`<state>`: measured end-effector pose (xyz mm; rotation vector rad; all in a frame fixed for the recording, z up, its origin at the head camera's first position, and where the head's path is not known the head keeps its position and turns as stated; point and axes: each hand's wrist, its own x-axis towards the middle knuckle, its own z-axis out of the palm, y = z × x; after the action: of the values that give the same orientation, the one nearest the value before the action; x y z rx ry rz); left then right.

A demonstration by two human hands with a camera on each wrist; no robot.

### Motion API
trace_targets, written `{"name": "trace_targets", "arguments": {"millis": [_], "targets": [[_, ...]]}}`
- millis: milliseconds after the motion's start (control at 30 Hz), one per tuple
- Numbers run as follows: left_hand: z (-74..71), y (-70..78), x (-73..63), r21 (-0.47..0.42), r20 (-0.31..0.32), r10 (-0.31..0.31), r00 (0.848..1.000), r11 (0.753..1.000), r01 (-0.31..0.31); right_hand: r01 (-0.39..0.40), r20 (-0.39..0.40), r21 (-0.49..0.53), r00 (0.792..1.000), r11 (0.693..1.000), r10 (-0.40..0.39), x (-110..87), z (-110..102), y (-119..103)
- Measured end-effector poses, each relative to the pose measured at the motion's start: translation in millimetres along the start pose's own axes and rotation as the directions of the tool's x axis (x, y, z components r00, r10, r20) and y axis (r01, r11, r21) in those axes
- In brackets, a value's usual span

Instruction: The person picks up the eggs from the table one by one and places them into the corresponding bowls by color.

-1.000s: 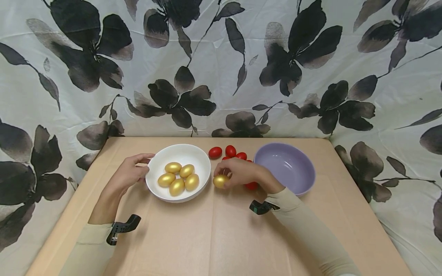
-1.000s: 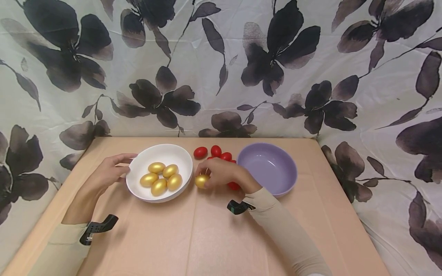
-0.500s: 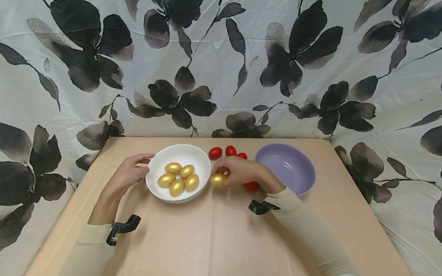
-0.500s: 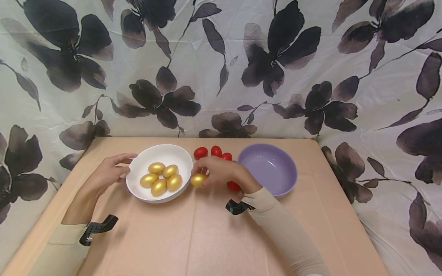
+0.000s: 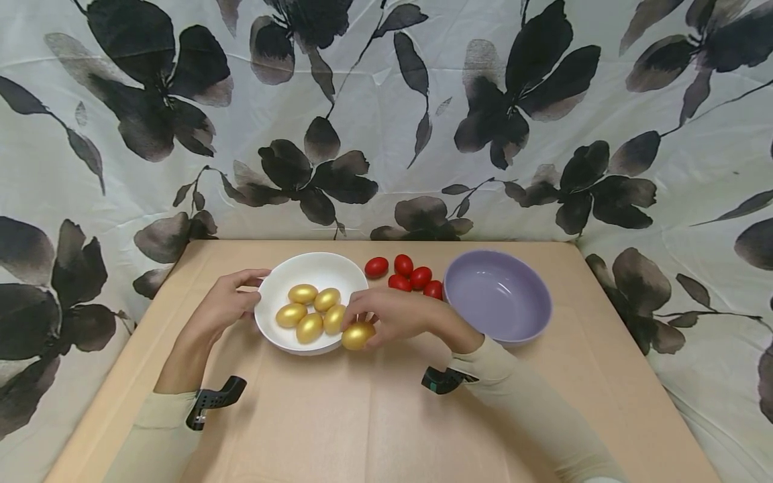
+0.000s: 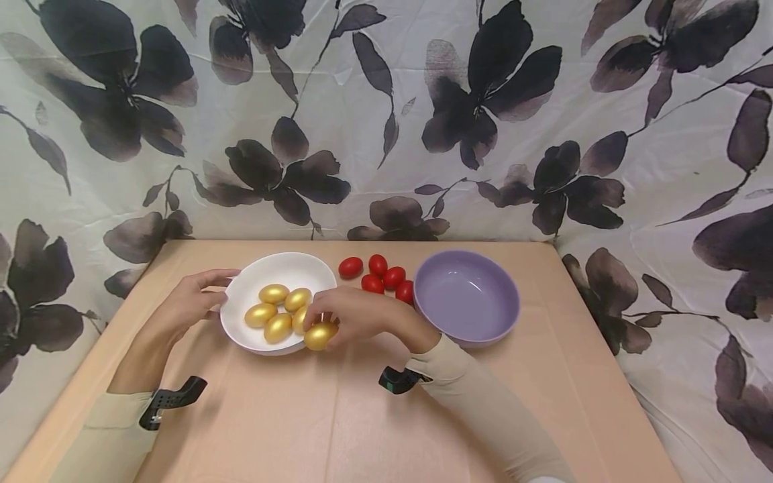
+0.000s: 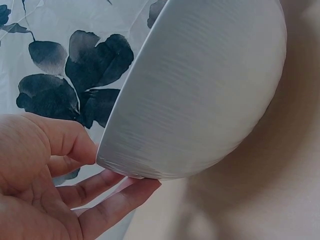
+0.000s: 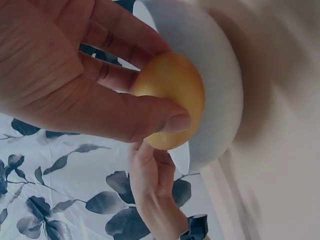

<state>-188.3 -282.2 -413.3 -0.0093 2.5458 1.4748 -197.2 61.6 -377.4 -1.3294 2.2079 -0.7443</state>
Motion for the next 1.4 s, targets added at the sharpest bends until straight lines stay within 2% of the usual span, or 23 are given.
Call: {"name": "trace_targets", "arguments": {"millis": [433, 767, 967, 1167, 1400], "targets": [[-0.4, -0.4, 1.3, -0.008, 0.002, -0.006, 1.000, 1.000, 0.006, 0.032, -0.048, 0.049, 0.998, 0.998, -0.030, 12.4, -4.1, -0.2], [-0.8, -0.8, 1.6, 0.002, 0.000, -0.003, 1.000, 1.000, 0.003, 0.059, -0.134, 0.116, 0.990, 0.992, -0.043, 17.1, -5.1, 14.2], [0.4, -1.9, 2.3, 0.002, 0.002, 0.002, 1.000, 1.000, -0.002, 0.022, -0.146, 0.155, 0.989, 0.988, 0.001, 20.7, -1.5, 20.8], [1.0, -0.8, 2.9, 0.008, 0.003, 0.005, 1.000, 1.000, -0.005, -0.034, -0.150, 0.082, 0.988, 0.996, 0.046, 19.8, -4.3, 22.5], [-0.2, -0.1, 1.6, 0.007, 0.006, 0.007, 1.000, 1.000, -0.007, -0.097, -0.237, 0.108, 0.964, 0.989, 0.120, 4.1, -14.5, 25.4]]}}
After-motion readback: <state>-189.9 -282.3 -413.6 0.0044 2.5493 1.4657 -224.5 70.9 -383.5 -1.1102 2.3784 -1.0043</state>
